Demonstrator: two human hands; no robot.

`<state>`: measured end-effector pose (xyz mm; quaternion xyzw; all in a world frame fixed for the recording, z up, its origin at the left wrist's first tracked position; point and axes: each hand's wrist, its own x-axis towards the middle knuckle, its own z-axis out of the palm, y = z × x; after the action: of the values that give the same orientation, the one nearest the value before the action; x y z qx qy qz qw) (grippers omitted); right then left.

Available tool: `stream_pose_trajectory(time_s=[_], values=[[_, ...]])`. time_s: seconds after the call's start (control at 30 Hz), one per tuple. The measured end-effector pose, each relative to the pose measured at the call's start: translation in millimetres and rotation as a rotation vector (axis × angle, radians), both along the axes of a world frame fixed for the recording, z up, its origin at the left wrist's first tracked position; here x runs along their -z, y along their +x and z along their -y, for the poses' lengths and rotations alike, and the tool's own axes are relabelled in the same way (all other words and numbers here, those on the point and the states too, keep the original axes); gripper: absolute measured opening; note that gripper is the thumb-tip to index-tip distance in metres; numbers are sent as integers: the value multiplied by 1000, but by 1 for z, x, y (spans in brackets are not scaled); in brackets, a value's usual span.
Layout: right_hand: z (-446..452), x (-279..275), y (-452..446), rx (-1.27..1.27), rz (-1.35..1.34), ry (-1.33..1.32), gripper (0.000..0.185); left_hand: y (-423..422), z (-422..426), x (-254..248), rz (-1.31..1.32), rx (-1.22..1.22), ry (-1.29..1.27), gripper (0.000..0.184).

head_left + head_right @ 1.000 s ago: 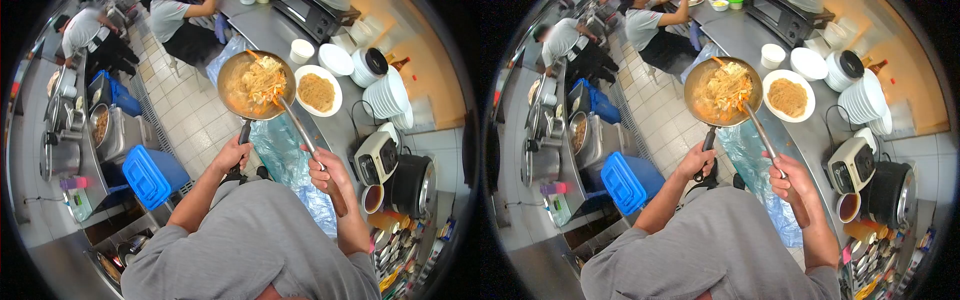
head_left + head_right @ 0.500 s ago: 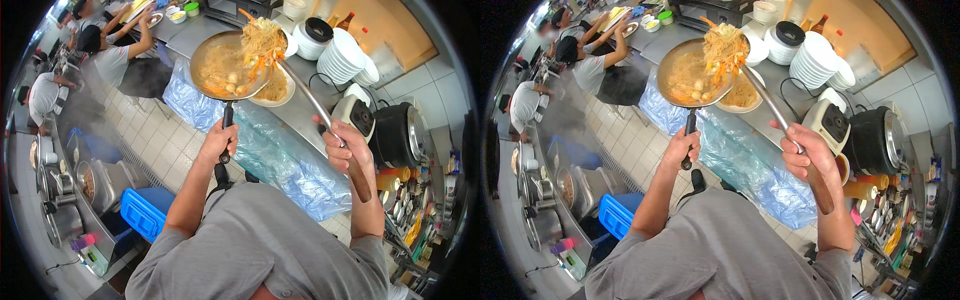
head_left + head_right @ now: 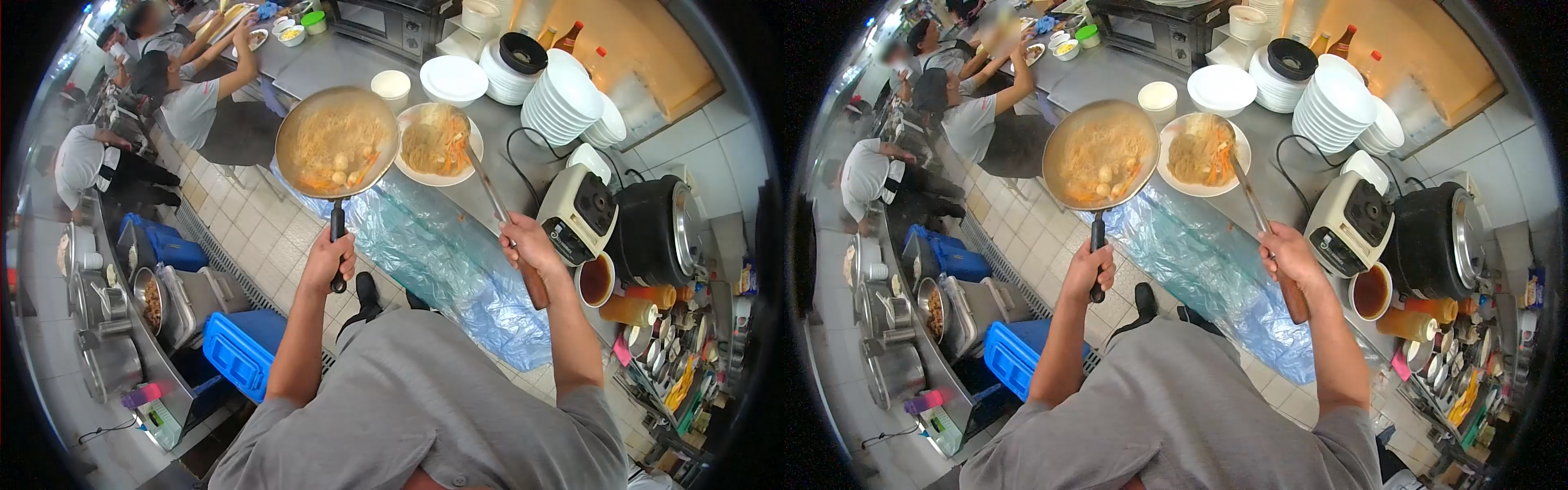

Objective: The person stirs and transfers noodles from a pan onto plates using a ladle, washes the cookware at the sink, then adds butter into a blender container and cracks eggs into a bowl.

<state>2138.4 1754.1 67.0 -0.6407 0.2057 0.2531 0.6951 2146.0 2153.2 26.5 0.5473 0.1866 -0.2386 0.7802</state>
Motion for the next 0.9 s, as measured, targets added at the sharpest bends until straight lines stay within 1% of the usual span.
stream_pose_trajectory(time_s=[0.03, 0.07, 0.1, 0.17, 0.23, 0.3, 0.43, 0.5, 0.53, 0.6, 0.63, 0.7, 0.77, 0.8, 0.83, 0.9], values=[[1, 6, 1, -59, 38, -136, 18, -5, -2, -1, 0, -3, 5, 13], [-8, -1, -2, -47, 85, -214, 15, -11, -4, -3, -12, -11, -15, 13], [-6, -1, -2, -51, 80, -207, 15, -20, -7, -3, -30, -19, -32, 13], [0, 1, 1, -90, 61, -295, 15, -33, -11, -1, -33, -24, 18, 14], [1, 3, 0, -96, 78, -326, 16, -46, -16, -2, -44, -46, -12, 14], [3, 3, 0, -123, 145, -437, 20, -55, -19, -4, -38, -48, -23, 14], [-1, 4, -5, -108, 190, -525, 21, -68, -25, -4, -41, -49, -27, 14], [-3, 10, -6, -106, 424, -665, 23, -68, -30, -2, -31, -35, -25, 14], [-4, 10, -8, -103, 423, -671, 23, -69, -34, 1, -35, -30, -35, 14], [-19, -14, -11, 9, 285, -544, 24, -68, -42, 4, -40, -17, -55, 15], [-18, -21, -15, 11, 282, -551, 24, -63, -44, 5, -53, 4, -58, 15], [-31, -31, -21, 89, 227, -302, 29, -60, -60, 10, -64, 37, -34, 17], [-60, -58, -37, 156, 214, -147, 30, -52, -75, 15, -17, 104, -80, 15], [-70, -65, -45, 125, 218, -118, 33, -47, -81, 15, -19, 91, -85, 15], [-85, -72, -53, 119, 217, -125, 33, -41, -86, 13, 2, 131, -57, 16], [-119, -85, -65, 7, 177, -92, 31, -29, -95, 11, 26, 186, -34, 17]])
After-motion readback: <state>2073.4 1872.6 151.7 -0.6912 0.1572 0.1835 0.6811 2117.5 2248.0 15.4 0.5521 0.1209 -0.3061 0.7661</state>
